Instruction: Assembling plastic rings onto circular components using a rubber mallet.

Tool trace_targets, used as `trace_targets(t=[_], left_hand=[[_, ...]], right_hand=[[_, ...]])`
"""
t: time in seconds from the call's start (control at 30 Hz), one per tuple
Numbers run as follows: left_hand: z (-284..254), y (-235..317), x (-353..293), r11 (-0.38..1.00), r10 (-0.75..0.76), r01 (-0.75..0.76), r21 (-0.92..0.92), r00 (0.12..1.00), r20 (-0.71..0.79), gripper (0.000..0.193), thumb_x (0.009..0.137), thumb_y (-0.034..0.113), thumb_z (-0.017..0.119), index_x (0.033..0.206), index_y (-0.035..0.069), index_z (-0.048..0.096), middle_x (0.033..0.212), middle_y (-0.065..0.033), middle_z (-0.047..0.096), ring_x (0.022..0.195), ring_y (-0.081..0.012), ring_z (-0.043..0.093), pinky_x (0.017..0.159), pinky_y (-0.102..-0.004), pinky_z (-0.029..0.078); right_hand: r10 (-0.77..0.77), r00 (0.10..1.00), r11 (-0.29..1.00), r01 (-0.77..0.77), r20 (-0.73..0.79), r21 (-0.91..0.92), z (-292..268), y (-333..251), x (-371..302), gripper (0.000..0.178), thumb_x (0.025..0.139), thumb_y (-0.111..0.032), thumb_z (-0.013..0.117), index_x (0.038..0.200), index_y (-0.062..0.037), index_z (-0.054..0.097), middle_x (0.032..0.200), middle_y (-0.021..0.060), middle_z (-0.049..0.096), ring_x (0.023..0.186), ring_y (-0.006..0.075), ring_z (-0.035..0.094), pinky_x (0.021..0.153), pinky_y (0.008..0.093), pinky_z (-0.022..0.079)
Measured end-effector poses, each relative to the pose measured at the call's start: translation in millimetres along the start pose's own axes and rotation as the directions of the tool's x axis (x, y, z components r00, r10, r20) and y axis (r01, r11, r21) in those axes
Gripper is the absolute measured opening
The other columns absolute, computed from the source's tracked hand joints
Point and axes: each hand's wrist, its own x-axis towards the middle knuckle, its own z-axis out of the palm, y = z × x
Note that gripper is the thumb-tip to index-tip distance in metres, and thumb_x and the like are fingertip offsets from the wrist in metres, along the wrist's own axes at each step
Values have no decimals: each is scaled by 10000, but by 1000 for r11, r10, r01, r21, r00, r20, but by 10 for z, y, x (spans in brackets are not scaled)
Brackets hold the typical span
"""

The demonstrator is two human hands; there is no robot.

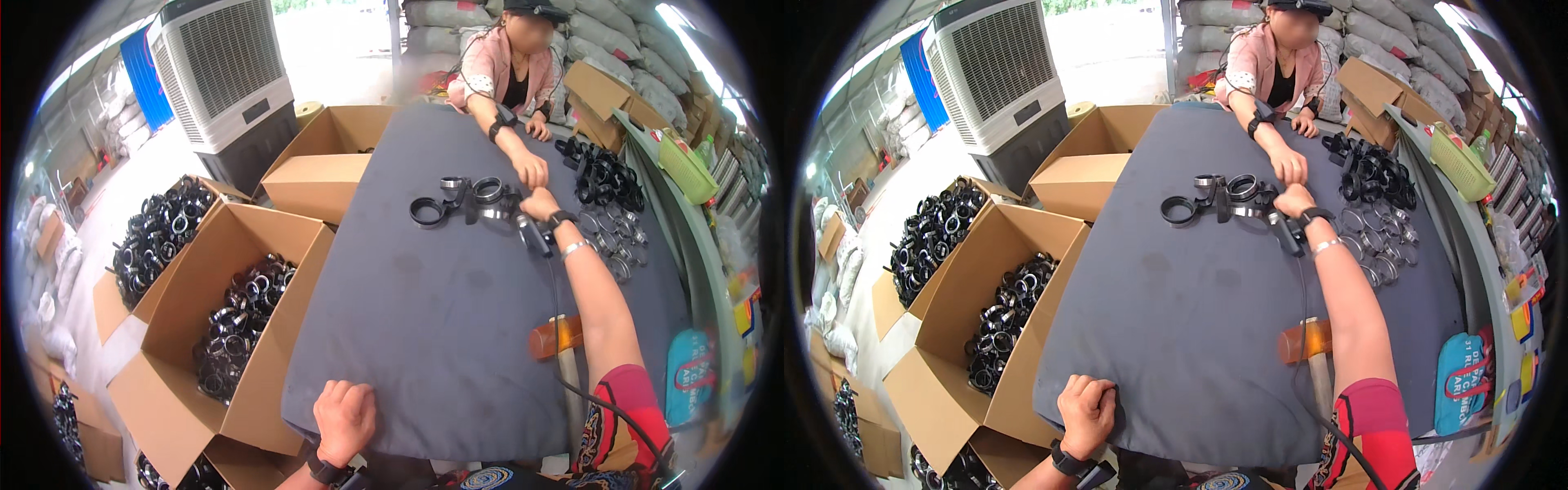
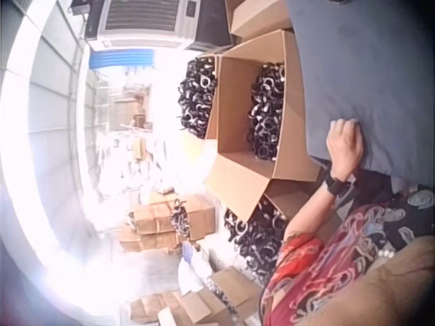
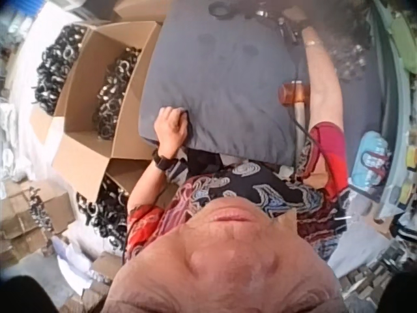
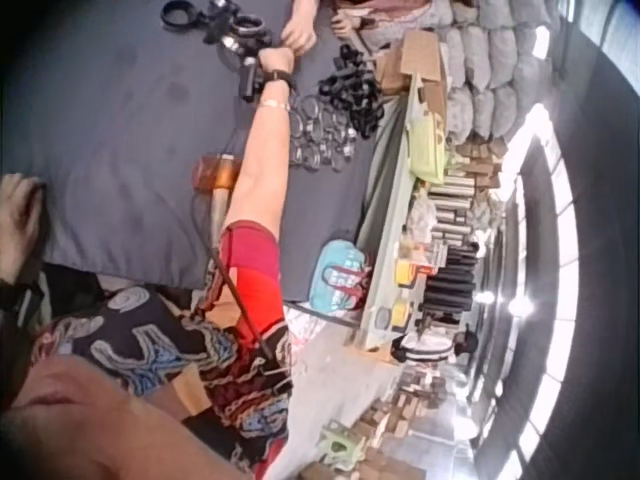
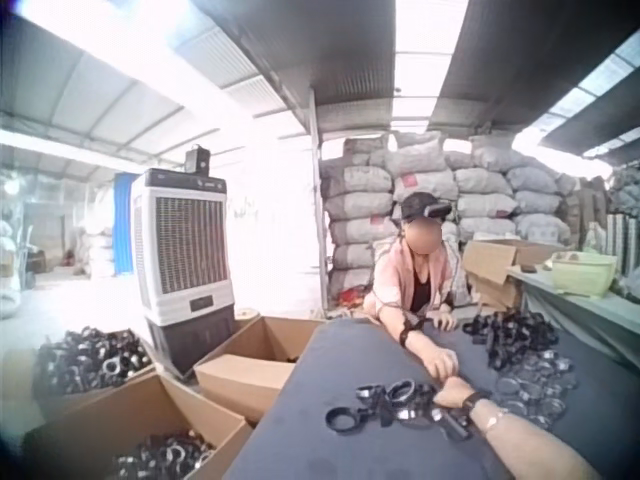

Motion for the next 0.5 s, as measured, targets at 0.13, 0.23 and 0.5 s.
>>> trace_targets(t=[0.13,0.23,0.5], left_hand=[[3,-13,-10,1000,6,-6,-18,1000,-4,132,693,1,660,797,77,630,701,-67,545,657,-285,526,553,-394,437],[27,3,-19,1000,15,-15,3,1000,-3,127,693,5,659,795,77,633,705,-67,552,666,-285,531,558,-391,440],[10,2,-10,1000,7,-8,-20,999,-36,94,699,27,666,772,81,642,696,-52,555,664,-275,533,569,-385,449]], right_hand=[[-205,971,964,178,124,199,60,38,-289,546,669,-105,629,1197,23,577,1002,210,681,869,295,676,781,381,511],[-229,954,970,206,193,130,138,-102,-509,441,680,-85,609,1107,23,600,925,208,677,794,300,680,686,377,529],[-530,804,809,384,-269,-445,-153,-1180,-1073,265,727,-174,656,919,9,662,909,212,643,914,379,632,776,432,536]])
